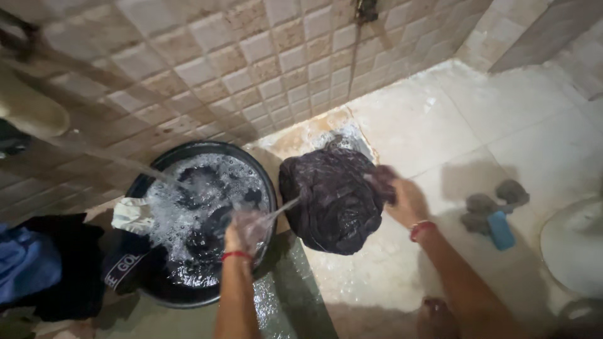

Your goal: The person hand-washes clothes in a black basin filled with soapy water. They scrub a dark garment with a blue sponge and a maroon brush, rinse it under running tap water, and wring it out. The person repeats this process with a second dark garment and then a light-colored garment.

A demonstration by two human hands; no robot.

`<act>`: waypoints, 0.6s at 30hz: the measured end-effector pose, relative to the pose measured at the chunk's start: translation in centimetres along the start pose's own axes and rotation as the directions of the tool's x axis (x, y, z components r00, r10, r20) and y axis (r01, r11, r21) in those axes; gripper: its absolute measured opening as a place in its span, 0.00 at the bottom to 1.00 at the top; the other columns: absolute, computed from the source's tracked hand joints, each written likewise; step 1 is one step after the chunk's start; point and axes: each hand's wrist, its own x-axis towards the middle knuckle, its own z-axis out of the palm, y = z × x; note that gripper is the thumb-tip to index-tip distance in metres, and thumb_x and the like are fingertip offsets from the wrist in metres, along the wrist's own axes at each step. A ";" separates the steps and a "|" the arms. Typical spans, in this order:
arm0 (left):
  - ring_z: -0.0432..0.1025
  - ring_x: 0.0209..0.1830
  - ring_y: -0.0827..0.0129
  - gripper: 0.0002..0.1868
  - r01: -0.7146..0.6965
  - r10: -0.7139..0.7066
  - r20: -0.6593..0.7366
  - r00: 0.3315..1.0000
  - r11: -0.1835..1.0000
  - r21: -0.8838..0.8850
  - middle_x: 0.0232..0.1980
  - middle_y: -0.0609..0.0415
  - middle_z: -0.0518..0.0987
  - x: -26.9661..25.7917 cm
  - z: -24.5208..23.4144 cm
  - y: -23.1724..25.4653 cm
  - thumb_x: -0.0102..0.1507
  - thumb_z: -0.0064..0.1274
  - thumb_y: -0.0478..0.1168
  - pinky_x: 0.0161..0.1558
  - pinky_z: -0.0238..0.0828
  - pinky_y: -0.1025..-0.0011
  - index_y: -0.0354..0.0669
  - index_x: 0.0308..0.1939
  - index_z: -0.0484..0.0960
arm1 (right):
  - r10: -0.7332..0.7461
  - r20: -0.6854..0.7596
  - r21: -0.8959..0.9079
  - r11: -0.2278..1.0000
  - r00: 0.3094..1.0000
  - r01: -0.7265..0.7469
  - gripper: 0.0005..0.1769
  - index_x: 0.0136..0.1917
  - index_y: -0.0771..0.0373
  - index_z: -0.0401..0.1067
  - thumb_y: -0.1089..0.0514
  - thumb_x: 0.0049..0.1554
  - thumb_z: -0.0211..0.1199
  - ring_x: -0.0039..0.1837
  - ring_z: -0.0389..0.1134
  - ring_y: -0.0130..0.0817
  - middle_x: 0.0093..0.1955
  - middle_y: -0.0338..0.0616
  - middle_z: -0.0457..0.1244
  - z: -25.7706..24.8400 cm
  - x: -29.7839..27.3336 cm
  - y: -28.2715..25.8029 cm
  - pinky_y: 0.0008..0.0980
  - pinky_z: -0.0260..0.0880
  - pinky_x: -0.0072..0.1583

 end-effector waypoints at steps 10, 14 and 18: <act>0.64 0.69 0.39 0.27 -0.673 -0.225 0.667 0.710 -0.496 0.549 0.70 0.35 0.72 -1.4 1.9 -16.7 0.54 0.63 0.41 0.68 0.55 0.46 0.40 0.57 0.84 | 0.014 0.350 -0.052 0.999 0.937 0.004 0.44 0.75 0.49 0.63 0.37 0.49 0.70 0.54 0.70 0.54 0.54 0.56 0.65 5.3 5.0 -8.5 0.48 0.71 0.55; 0.64 0.75 0.54 0.27 -0.636 -0.157 0.682 0.714 -0.552 0.539 0.74 0.46 0.71 -3.9 -4.5 -18.1 0.57 0.51 0.29 0.76 0.58 0.63 0.40 0.63 0.80 | 0.242 0.450 0.051 0.954 0.859 -0.296 0.44 0.77 0.47 0.59 0.35 0.52 0.66 0.57 0.73 0.50 0.59 0.55 0.67 6.0 3.6 -9.4 0.44 0.72 0.58; 0.67 0.73 0.53 0.21 -0.698 -0.199 0.704 0.682 -0.464 0.545 0.70 0.43 0.73 -8.0 -10.3 -15.9 0.61 0.52 0.31 0.70 0.63 0.64 0.41 0.59 0.80 | -0.198 0.125 0.337 0.930 0.972 0.147 0.41 0.76 0.53 0.62 0.37 0.54 0.66 0.62 0.69 0.53 0.68 0.64 0.63 6.7 -4.5 -16.5 0.45 0.73 0.59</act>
